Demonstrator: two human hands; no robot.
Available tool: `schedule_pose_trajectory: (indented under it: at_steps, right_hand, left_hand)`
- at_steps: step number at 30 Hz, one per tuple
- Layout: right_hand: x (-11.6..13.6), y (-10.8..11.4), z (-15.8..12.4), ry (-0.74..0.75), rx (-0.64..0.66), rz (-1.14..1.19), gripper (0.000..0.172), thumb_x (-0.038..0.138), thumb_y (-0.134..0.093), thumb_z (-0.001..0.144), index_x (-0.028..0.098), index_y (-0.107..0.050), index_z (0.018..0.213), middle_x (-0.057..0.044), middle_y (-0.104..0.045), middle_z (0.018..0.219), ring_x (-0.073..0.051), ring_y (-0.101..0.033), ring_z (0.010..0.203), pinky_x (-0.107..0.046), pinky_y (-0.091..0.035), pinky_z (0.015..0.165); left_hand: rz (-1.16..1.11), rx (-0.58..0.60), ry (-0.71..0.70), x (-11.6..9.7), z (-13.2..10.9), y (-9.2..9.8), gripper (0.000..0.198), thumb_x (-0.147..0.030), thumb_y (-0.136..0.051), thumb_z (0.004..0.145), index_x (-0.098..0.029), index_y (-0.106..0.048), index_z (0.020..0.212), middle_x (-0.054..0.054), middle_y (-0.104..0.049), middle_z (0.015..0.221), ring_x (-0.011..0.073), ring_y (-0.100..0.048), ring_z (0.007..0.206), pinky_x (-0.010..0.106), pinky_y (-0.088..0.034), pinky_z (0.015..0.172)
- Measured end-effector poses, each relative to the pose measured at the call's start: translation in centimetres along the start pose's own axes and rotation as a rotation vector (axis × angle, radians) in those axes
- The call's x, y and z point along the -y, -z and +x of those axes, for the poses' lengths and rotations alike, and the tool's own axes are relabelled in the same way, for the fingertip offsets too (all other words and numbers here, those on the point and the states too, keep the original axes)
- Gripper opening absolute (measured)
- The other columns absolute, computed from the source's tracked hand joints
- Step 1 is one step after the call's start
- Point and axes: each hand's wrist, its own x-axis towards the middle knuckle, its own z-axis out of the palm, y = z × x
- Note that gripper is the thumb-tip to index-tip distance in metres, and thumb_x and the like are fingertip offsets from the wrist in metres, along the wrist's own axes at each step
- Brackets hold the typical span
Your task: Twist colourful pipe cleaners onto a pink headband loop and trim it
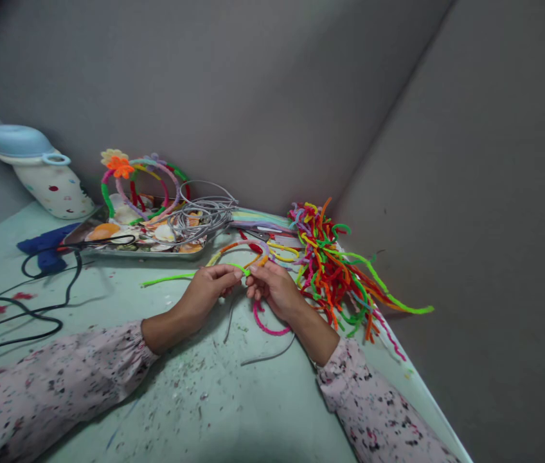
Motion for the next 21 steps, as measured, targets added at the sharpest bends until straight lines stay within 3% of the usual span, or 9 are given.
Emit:
schedule_pose_trajectory:
  at_steps: [14,21]
  right_hand:
    - [-0.17,-0.07,0.06,-0.010,-0.010,-0.084,0.025,0.036,-0.072,0.074,0.015,-0.060,0.068,0.003,-0.062,0.057,-0.007,-0.057,0.041,-0.015,-0.041,0.036]
    - [-0.17,-0.28,-0.03,0.018,-0.012,-0.097,0.026,0.037,-0.072,0.075,0.016,-0.057,0.073,0.003,-0.063,0.061,-0.007,-0.058,0.045,-0.015,-0.041,0.038]
  left_hand:
    - [0.038,-0.009,-0.018,-0.08,-0.03,0.11,0.018,-0.031,-0.065,0.072,-0.014,-0.066,0.066,-0.002,-0.049,0.056,0.0096,-0.039,0.053,0.025,-0.029,0.053]
    - [0.076,-0.013,-0.042,-0.31,-0.07,-0.03,0.019,-0.033,-0.066,0.073,-0.014,-0.068,0.069,0.001,-0.058,0.060,0.0121,-0.046,0.056,0.025,-0.035,0.055]
